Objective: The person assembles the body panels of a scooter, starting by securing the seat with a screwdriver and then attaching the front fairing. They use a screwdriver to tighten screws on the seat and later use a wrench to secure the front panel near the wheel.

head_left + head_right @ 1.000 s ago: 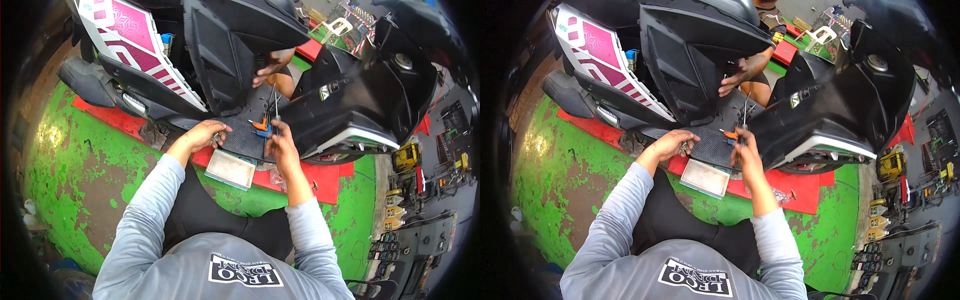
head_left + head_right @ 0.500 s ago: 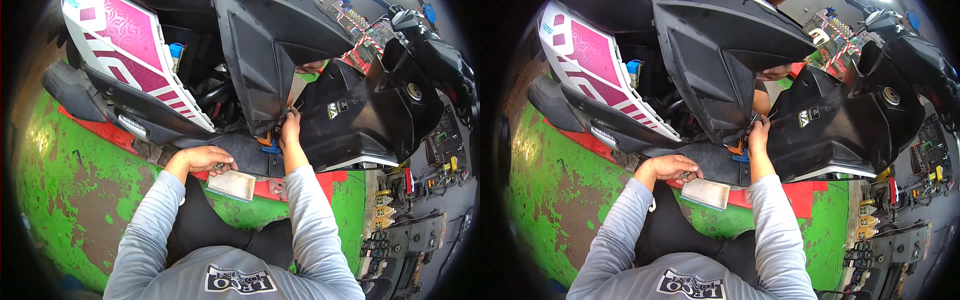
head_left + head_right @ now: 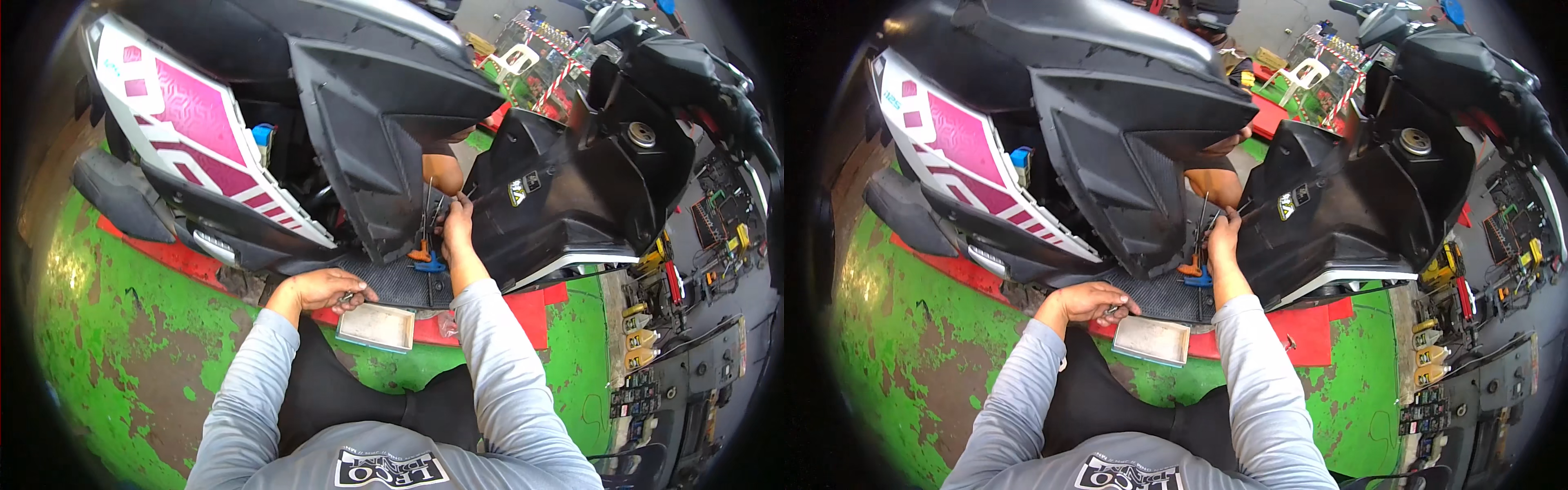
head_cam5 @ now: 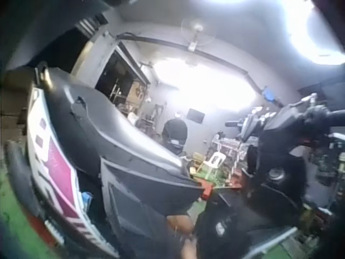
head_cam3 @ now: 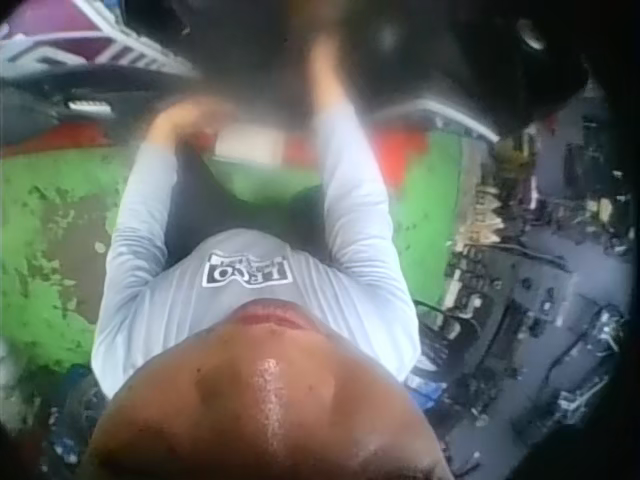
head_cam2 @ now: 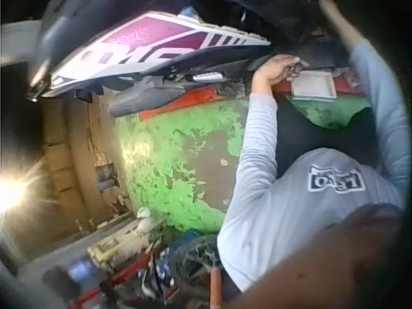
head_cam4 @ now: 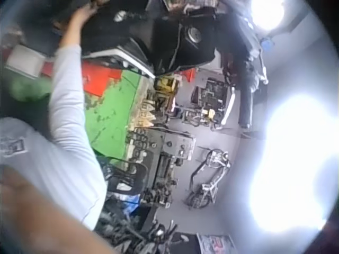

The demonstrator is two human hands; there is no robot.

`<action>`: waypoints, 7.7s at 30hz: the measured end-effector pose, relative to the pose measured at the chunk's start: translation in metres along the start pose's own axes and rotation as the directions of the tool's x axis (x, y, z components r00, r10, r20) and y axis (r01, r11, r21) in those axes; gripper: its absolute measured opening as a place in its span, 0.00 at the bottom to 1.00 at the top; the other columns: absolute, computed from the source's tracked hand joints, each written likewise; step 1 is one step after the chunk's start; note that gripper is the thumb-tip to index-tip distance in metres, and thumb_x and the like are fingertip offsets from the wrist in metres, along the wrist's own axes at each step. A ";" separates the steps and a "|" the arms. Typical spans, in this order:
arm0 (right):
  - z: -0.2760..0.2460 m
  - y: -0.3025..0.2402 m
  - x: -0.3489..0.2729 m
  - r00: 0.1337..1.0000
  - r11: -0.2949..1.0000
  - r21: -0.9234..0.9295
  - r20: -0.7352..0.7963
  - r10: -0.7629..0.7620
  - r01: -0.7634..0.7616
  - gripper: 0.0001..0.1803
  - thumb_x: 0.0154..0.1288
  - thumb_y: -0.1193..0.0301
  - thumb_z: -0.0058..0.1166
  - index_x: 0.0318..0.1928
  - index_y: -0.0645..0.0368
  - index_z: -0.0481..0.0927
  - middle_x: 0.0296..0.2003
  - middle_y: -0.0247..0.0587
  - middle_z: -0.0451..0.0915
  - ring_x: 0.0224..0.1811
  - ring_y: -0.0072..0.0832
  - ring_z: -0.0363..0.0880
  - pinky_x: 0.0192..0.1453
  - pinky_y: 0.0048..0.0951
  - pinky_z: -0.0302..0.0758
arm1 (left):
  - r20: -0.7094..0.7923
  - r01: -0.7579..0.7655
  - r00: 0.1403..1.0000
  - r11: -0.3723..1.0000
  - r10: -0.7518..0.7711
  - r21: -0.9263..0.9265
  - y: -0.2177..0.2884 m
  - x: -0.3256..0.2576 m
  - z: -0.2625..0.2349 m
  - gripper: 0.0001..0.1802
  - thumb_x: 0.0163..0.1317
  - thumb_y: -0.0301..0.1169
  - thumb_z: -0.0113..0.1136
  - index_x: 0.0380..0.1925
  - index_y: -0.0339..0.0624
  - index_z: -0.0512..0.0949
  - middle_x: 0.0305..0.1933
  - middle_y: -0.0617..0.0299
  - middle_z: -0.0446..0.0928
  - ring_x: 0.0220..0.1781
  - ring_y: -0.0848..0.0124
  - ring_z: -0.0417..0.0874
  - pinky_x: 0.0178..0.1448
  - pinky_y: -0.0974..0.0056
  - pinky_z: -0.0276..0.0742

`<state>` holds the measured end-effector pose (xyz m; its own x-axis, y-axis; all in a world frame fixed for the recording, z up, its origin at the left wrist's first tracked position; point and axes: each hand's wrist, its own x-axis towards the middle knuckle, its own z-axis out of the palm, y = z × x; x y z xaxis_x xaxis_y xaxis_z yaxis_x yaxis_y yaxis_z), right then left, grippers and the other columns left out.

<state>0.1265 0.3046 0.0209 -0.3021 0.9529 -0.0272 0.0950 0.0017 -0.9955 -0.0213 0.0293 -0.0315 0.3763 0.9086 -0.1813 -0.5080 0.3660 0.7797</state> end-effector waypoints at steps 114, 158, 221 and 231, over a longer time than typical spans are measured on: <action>0.465 -0.248 0.252 -0.041 0.693 -0.685 0.717 0.696 -0.227 0.11 0.58 0.58 0.60 0.34 0.52 0.83 0.24 0.29 0.75 0.21 0.23 0.69 0.26 0.28 0.67 | -0.727 0.355 -0.344 0.634 -0.595 -0.687 0.283 -0.347 0.338 0.22 0.69 0.45 0.58 0.47 0.35 0.80 0.54 0.37 0.79 0.55 0.52 0.79 0.54 0.44 0.72; 0.508 -0.300 0.234 -0.202 0.677 -0.736 0.660 0.724 0.019 0.09 0.56 0.62 0.62 0.26 0.49 0.77 0.20 0.29 0.74 0.20 0.20 0.70 0.25 0.27 0.68 | -0.820 0.339 -0.406 0.767 -0.404 -0.545 0.239 -0.340 0.316 0.16 0.70 0.37 0.62 0.39 0.32 0.88 0.21 0.68 0.75 0.25 0.79 0.70 0.32 0.66 0.70; -0.108 -0.535 -0.366 0.932 0.885 0.455 0.355 -0.078 -0.099 0.21 0.70 0.64 0.59 0.56 0.65 0.72 0.45 0.48 0.81 0.44 0.32 0.82 0.51 0.36 0.81 | -0.640 -0.646 0.659 0.734 0.397 -0.210 0.321 -0.300 0.398 0.33 0.68 0.39 0.43 0.67 0.25 0.67 0.67 0.36 0.72 0.69 0.50 0.75 0.76 0.53 0.69; -0.153 -0.554 -0.355 0.841 0.878 -0.006 0.291 -0.457 0.479 0.10 0.57 0.83 0.60 0.38 0.61 0.74 0.40 0.45 0.77 0.49 0.35 0.80 0.50 0.37 0.78 | -0.553 -0.565 0.748 0.789 0.365 -0.243 0.326 -0.203 0.460 0.36 0.69 0.45 0.46 0.67 0.25 0.67 0.67 0.36 0.72 0.72 0.48 0.72 0.78 0.53 0.67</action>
<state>0.3268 0.0119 0.5956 -0.5731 0.7121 0.4055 -0.0559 0.4597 -0.8863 0.0925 -0.1284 0.5351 -0.3327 0.9252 -0.1825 -0.8014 -0.1754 0.5718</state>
